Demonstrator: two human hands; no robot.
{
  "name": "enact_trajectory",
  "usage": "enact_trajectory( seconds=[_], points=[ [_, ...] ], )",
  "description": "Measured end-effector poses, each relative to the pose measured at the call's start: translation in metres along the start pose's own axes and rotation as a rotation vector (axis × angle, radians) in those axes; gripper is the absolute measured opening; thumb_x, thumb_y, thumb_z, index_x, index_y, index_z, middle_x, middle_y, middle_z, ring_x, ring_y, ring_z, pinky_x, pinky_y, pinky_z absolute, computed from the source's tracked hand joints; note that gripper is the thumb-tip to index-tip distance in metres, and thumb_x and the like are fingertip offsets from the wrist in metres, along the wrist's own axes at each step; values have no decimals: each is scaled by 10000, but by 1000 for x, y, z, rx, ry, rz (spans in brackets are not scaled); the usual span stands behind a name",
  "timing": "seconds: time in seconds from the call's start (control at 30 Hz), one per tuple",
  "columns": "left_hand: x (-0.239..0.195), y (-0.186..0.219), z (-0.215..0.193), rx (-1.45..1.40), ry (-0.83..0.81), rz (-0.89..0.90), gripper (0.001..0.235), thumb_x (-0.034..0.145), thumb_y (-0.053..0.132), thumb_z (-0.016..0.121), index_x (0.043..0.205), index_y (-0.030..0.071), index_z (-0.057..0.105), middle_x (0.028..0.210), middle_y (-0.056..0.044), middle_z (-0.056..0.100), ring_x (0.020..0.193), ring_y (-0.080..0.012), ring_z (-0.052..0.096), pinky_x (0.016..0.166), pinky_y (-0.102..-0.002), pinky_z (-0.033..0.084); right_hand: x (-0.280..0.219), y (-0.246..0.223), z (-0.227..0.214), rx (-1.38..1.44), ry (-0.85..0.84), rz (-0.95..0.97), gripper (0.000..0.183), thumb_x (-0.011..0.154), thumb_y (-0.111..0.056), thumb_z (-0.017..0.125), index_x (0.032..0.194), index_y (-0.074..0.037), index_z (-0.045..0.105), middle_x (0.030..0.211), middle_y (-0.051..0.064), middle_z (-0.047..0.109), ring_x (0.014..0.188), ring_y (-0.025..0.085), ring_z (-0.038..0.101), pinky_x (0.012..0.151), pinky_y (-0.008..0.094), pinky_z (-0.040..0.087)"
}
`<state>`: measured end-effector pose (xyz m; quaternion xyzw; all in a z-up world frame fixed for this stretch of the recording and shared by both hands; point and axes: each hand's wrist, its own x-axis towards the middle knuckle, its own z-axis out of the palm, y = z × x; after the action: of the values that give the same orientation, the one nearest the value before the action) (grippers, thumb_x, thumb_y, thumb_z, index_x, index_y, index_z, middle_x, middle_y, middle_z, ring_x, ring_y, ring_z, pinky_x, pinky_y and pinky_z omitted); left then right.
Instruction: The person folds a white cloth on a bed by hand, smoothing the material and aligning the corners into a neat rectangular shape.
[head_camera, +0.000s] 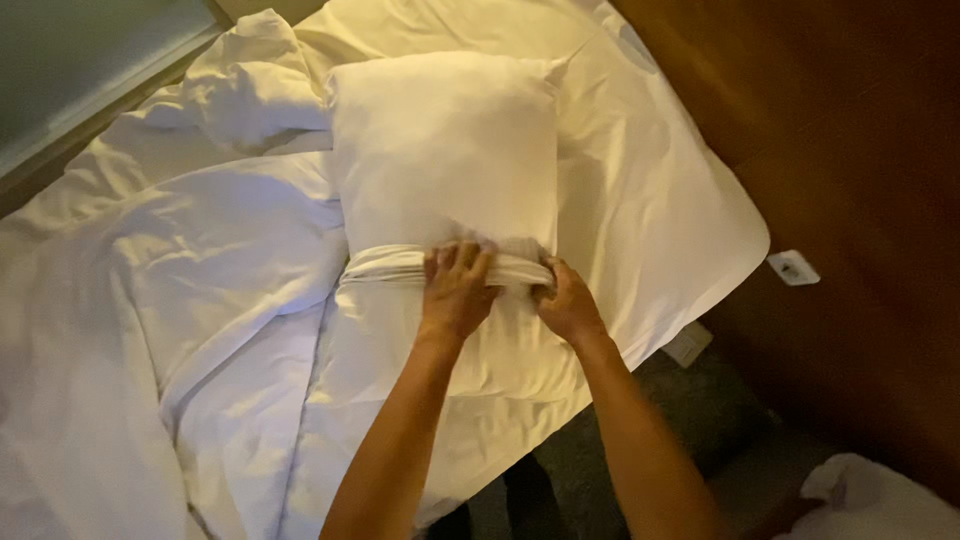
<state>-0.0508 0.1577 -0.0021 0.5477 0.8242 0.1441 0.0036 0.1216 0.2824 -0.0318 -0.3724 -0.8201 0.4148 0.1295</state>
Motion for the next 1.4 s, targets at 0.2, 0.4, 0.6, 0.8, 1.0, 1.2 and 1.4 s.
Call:
enact_trajectory(
  seconds=[0.2,0.4,0.6,0.8,1.0,1.2,1.4],
  points=[
    [-18,-13,48,83,-60,163,349,716,198,731,1035,279,614,832,-1,724,788,-264,734,817,-433,494,-24,3,5,-156,-51,15,444,905,-316,636,1328,-192,581,1152,180,735,1093,412,703,967,570,532],
    [-39,-38,42,-1,-393,23,362,739,298,813,1008,203,590,772,-70,745,732,-324,775,639,-479,607,-55,-20,28,-228,154,-211,369,838,-263,752,1170,-148,640,1095,150,757,1065,340,736,946,466,571],
    [-55,-61,-18,-146,-167,268,330,659,271,805,958,170,710,908,-92,739,879,-330,756,843,-448,566,-59,-28,41,-331,290,-326,339,699,-252,784,1001,-141,676,913,141,668,938,396,685,859,524,552],
    [-80,-109,-24,22,285,96,377,713,393,746,904,87,635,917,-144,585,909,-362,654,890,-461,527,-61,-102,88,-477,575,-434,468,696,-87,717,1158,-112,648,1146,135,640,1146,371,643,991,479,493],
    [-105,-154,-7,-31,-86,197,481,674,521,752,991,197,589,748,-69,672,685,-330,738,647,-487,583,-56,-110,162,-637,282,-588,794,557,-282,835,1321,-188,638,1182,37,635,1175,242,589,1094,460,411],
    [-137,-197,-31,-142,-270,3,375,781,382,770,989,85,677,880,-181,701,905,-412,721,834,-525,564,-52,-102,150,-604,66,-463,332,794,-347,766,1099,-250,675,978,-9,722,945,223,743,856,369,562],
    [-122,-153,-38,-88,-291,-4,374,792,472,721,869,106,713,757,-184,710,786,-410,739,733,-525,573,-65,-83,78,-621,294,-308,592,574,-501,927,1033,-210,693,1036,77,650,1141,343,632,1151,543,405]
  ],
)
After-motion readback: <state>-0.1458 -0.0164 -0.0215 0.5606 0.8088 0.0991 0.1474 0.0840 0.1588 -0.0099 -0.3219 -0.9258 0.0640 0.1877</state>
